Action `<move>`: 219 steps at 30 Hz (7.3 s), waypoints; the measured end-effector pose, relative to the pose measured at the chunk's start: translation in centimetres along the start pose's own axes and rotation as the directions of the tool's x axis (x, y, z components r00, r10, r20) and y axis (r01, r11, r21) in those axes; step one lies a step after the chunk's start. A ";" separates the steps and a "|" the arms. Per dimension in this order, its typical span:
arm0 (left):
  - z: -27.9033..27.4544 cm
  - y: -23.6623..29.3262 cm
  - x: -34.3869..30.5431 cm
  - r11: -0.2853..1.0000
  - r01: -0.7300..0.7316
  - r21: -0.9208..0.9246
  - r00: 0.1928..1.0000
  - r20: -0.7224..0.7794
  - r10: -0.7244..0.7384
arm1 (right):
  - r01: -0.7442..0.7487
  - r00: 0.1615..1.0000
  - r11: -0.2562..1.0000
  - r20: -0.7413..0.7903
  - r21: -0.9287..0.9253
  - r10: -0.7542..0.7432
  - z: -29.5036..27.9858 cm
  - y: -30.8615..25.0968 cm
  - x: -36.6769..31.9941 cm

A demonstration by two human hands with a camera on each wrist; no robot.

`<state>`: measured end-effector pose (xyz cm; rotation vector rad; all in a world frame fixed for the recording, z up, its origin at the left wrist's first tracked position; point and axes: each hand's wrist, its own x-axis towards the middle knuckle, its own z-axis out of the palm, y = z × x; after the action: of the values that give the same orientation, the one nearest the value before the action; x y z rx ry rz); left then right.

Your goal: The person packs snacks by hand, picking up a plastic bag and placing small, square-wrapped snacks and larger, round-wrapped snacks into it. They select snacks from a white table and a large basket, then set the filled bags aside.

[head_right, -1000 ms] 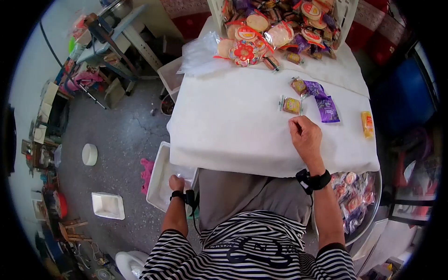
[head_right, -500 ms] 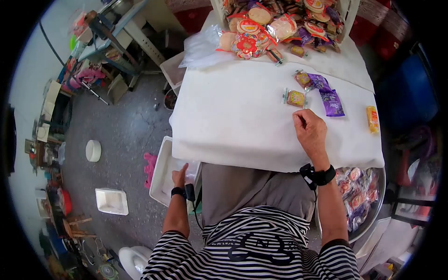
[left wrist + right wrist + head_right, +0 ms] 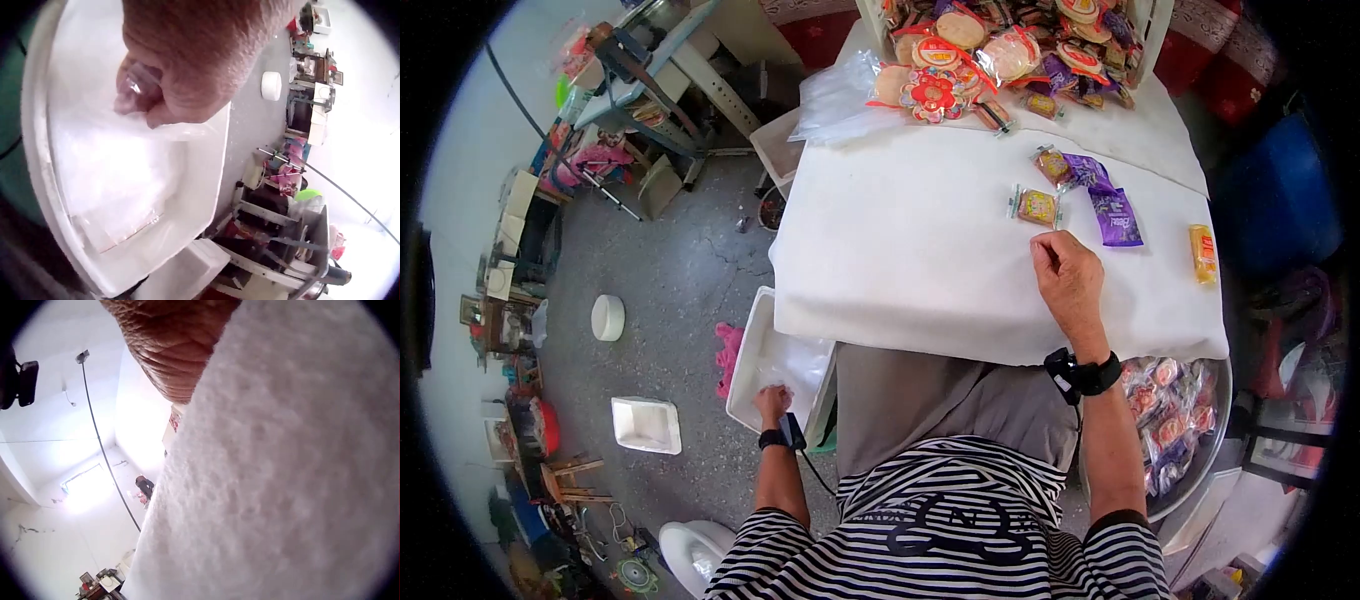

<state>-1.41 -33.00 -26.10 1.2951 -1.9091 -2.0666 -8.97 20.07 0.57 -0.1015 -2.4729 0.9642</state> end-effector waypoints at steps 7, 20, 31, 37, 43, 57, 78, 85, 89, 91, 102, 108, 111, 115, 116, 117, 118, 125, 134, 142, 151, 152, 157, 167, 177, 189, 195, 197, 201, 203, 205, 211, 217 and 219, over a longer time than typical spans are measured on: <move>1.1 3.3 -3.8 0.773 -0.428 0.468 0.824 -0.149 0.546 | 0.013 1.000 1.000 -0.009 0.009 -0.013 -0.2 -0.1 -0.1; 12.6 18.6 -16.2 0.460 -0.841 0.285 0.442 -0.130 0.888 | 0.033 0.997 0.997 -0.072 0.063 -0.028 0.3 0.6 -0.3; 32.3 17.7 -26.9 0.139 -0.981 -0.137 0.026 0.614 0.789 | -0.214 0.975 0.926 0.121 0.310 0.185 -0.7 0.9 -0.6; 32.3 16.8 -27.9 0.254 -0.948 -0.193 0.080 0.628 0.774 | -0.599 0.781 0.646 0.524 0.473 0.340 -1.4 -1.5 -0.7; 31.9 16.7 -28.1 0.382 -0.905 -0.188 0.158 0.686 0.710 | -0.529 0.842 0.685 0.411 0.501 0.350 0.6 -1.3 -1.3; 31.8 17.2 -28.3 0.485 -0.850 -0.205 0.207 0.717 0.665 | -0.402 0.907 0.826 0.291 0.394 0.303 1.1 -1.5 -1.6; 31.9 16.6 -28.0 0.633 -0.763 -0.131 0.350 0.739 0.575 | -0.351 0.919 0.801 0.342 0.485 0.196 0.9 -1.0 -2.1; 31.9 16.5 -28.4 0.474 -0.875 -0.099 0.273 0.708 0.652 | -0.342 0.930 0.789 0.306 0.511 0.205 1.4 -0.9 -2.4; 32.1 16.3 -29.0 0.059 -0.998 -0.039 0.019 0.654 0.757 | -0.257 0.962 0.887 0.192 0.383 0.196 1.5 -1.2 -2.5; 32.1 16.5 -28.6 0.112 -0.991 -0.072 0.037 0.659 0.751 | -0.239 0.969 0.895 0.149 0.376 0.196 1.6 -1.3 -2.6; 30.4 20.4 -27.1 0.031 -0.998 0.051 0.049 0.419 0.907 | -0.237 0.969 0.971 0.077 0.042 0.233 2.2 -3.2 -2.4; 31.1 17.3 -28.6 0.058 -0.996 0.068 0.088 0.642 0.762 | -0.209 0.974 0.976 0.096 0.060 0.203 1.3 -2.7 -1.6; 30.5 16.6 -27.4 0.036 -0.995 0.093 0.089 0.659 0.747 | -0.192 0.978 0.980 0.090 0.053 0.187 0.9 -1.9 -1.1; 29.6 17.2 -26.0 0.092 -0.989 0.114 0.142 0.588 0.797 | -0.184 0.982 0.983 0.050 0.008 0.183 0.3 -1.0 -0.1; 29.4 17.5 -26.1 0.095 -0.989 0.116 0.145 0.583 0.799 | -0.133 0.989 0.991 -0.068 0.022 0.134 0.3 -0.6 0.3; 29.4 17.8 -26.1 0.019 -0.988 0.156 0.109 0.593 0.798 | -0.079 0.979 0.996 -0.186 0.031 0.084 0.3 -0.4 0.8; 29.3 18.1 -26.2 -0.058 -0.979 0.194 0.073 0.604 0.793 | -0.074 0.980 0.997 -0.182 0.029 0.078 0.1 -0.2 1.4; 30.2 17.0 -26.9 -0.074 -0.982 0.173 0.055 0.642 0.764 | 0.048 0.997 0.971 0.072 -0.235 -0.032 -0.2 0.9 3.1; 30.1 17.2 -26.3 0.047 -0.994 0.096 0.096 0.618 0.780 | 0.012 0.998 0.977 0.060 0.214 -0.025 -4.3 -3.5 -2.3; 29.8 17.9 -27.6 -0.013 -1.000 0.019 0.000 0.563 0.826 | 0.147 0.988 0.989 0.037 0.023 -0.148 -2.1 -4.5 -4.6; 30.6 17.0 -27.8 -0.024 -0.998 -0.057 -0.053 0.582 0.812 | 0.143 0.986 0.989 -0.091 0.030 -0.140 0.7 -5.0 -5.0; 30.7 17.0 -27.4 -0.024 -0.999 -0.038 -0.042 0.581 0.813 | 0.135 0.983 0.991 -0.120 -0.021 -0.137 0.9 -5.0 -5.1; 29.9 16.6 -25.9 0.018 -1.000 -0.012 0.007 0.596 0.803 | 0.226 0.971 0.969 0.104 -0.098 -0.216 -0.3 -5.2 -5.9; 29.6 16.6 -25.1 0.059 -0.995 -0.081 -0.004 0.623 0.782 | 0.347 0.921 0.870 0.302 -0.349 -0.246 3.3 -4.9 -1.7; 28.3 16.7 -24.3 0.014 -0.998 0.053 0.042 0.557 0.829 | 0.281 0.958 0.941 0.103 -0.188 -0.266 -1.6 -5.1 -1.1; 28.3 17.2 -24.6 -0.002 -0.999 0.034 0.017 0.546 0.838 | 0.076 0.992 0.822 0.126 -0.565 -0.005 1.7 2.4 10.6; 28.3 17.4 -24.9 -0.004 -0.999 0.052 0.026 0.564 0.825 | -0.141 0.961 0.883 0.153 -0.448 0.231 -0.4 1.5 12.1; 28.3 17.4 -24.9 -0.010 -0.999 0.046 0.017 0.551 0.834 | -0.218 0.947 0.887 0.133 -0.406 0.293 -0.3 2.0 12.3; 28.4 17.4 -24.9 -0.010 -0.998 0.058 0.024 0.560 0.828 | -0.108 0.976 0.921 0.138 -0.375 0.171 0.2 3.7 11.7; 28.4 17.3 -24.8 -0.011 -0.998 0.056 0.023 0.559 0.829 | -0.034 0.985 0.941 0.150 -0.336 0.089 0.4 3.7 10.9; 28.5 17.3 -24.7 -0.014 -0.998 0.054 0.018 0.553 0.833 | -0.029 0.996 0.930 0.073 -0.367 0.060 0.2 2.7 10.0; 28.4 16.8 -24.6 0.024 -0.998 0.053 0.049 0.540 0.840 | -0.091 0.937 0.967 0.308 -0.240 0.164 -3.4 0.3 7.2; 28.8 16.5 -24.6 0.054 -0.998 0.014 0.054 0.471 0.880 | -0.362 0.879 0.908 0.402 0.209 0.257 -5.7 -3.5 0.7; 28.8 16.4 -24.8 0.026 -1.000 0.007 0.027 0.451 0.892 | -0.387 0.839 0.859 0.515 0.334 0.178 -5.6 -3.9 -1.2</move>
<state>-10.13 -0.23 -2.29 -0.6161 -2.1949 -1.1095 -4.89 20.35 6.21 -0.1104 -2.6381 1.8387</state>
